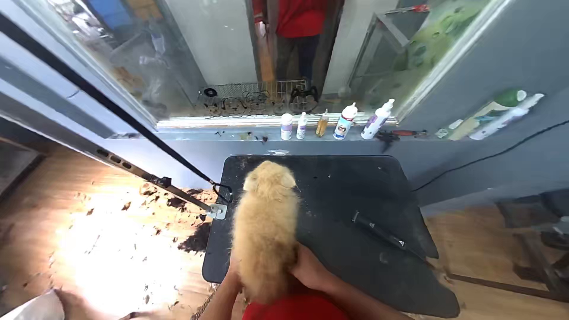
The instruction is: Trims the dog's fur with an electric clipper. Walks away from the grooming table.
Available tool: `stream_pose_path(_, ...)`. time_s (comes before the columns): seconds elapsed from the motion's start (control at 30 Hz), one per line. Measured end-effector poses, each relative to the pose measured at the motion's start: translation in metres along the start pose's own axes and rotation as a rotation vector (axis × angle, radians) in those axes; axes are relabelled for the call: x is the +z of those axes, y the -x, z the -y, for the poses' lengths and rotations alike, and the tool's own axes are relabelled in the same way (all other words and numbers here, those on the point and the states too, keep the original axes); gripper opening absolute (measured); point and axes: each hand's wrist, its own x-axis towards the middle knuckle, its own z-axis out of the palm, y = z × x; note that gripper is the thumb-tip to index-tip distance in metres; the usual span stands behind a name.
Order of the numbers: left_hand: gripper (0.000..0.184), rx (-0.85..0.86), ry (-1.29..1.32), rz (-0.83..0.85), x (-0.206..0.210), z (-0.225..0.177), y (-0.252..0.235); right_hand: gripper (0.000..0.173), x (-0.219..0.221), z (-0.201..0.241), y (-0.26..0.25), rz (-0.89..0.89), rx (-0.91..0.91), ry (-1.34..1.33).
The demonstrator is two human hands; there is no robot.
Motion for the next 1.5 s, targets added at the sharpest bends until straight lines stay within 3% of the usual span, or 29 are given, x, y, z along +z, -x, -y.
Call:
stream_pose_path(0.07,0.040,0.025,0.280,-0.050,0.001,0.020,0.011,0.053,0.002,-0.003,-0.003,-0.020,0.007,-0.049)
stream_pose_path(0.13,0.046,0.065,0.446,0.041,-0.002,0.034,0.023,0.049,0.006,-0.004,-0.002,-0.049,0.016,-0.078)
stream_pose_path(0.2,0.044,0.152,0.467,0.167,-0.008,0.042,0.027,0.046,0.007,-0.004,-0.001,-0.086,0.018,-0.074)
stream_pose_path(0.27,0.054,0.209,0.371,0.207,-0.013,0.044,0.025,0.046,0.007,-0.007,0.000,-0.115,0.012,-0.095)
stream_pose_path(0.37,0.050,0.255,0.249,0.160,-0.014,0.044,0.018,0.070,0.002,-0.013,0.005,-0.035,-0.063,-0.162)
stream_pose_path(0.43,0.046,0.275,0.217,0.138,-0.014,0.044,0.011,0.095,0.000,-0.016,0.009,0.047,-0.061,-0.058)
stream_pose_path(0.47,0.044,0.272,0.204,0.145,-0.016,0.042,0.009,0.097,0.001,-0.016,0.010,0.052,-0.038,-0.011)
stream_pose_path(0.6,0.043,0.273,0.168,0.166,-0.027,0.031,-0.004,0.065,-0.002,-0.011,0.009,-0.005,-0.003,0.002)
stream_pose_path(0.67,0.047,0.379,0.183,0.132,-0.031,0.014,-0.015,0.060,-0.009,-0.020,0.004,-0.008,-0.021,-0.073)
stream_pose_path(0.73,0.054,0.487,0.098,0.063,-0.027,-0.019,-0.026,0.062,-0.022,-0.040,0.005,-0.107,0.032,-0.300)
stream_pose_path(0.8,0.056,0.526,-0.081,-0.044,-0.017,-0.060,-0.035,0.056,-0.041,-0.068,0.007,-0.419,0.220,-0.594)
stream_pose_path(0.9,0.054,0.661,-0.314,-0.177,0.009,-0.106,-0.050,0.078,-0.095,-0.119,0.005,-0.950,0.554,-0.929)
stream_pose_path(0.97,0.058,0.780,-0.465,-0.204,0.026,-0.128,-0.057,0.086,-0.135,-0.146,0.004,-1.121,0.652,-1.166)
stream_pose_path(1.17,0.058,1.004,-1.018,-0.109,0.064,-0.144,-0.071,0.077,-0.183,-0.179,-0.008,-1.155,0.692,-1.385)
stream_pose_path(1.37,0.057,1.104,-1.065,-0.221,0.059,-0.138,-0.068,0.059,-0.191,-0.207,-0.027,-1.274,0.644,-1.306)
stream_pose_path(1.5,0.059,1.181,-1.073,-0.243,0.058,-0.147,-0.072,0.049,-0.184,-0.168,-0.019,-1.216,0.421,-1.355)
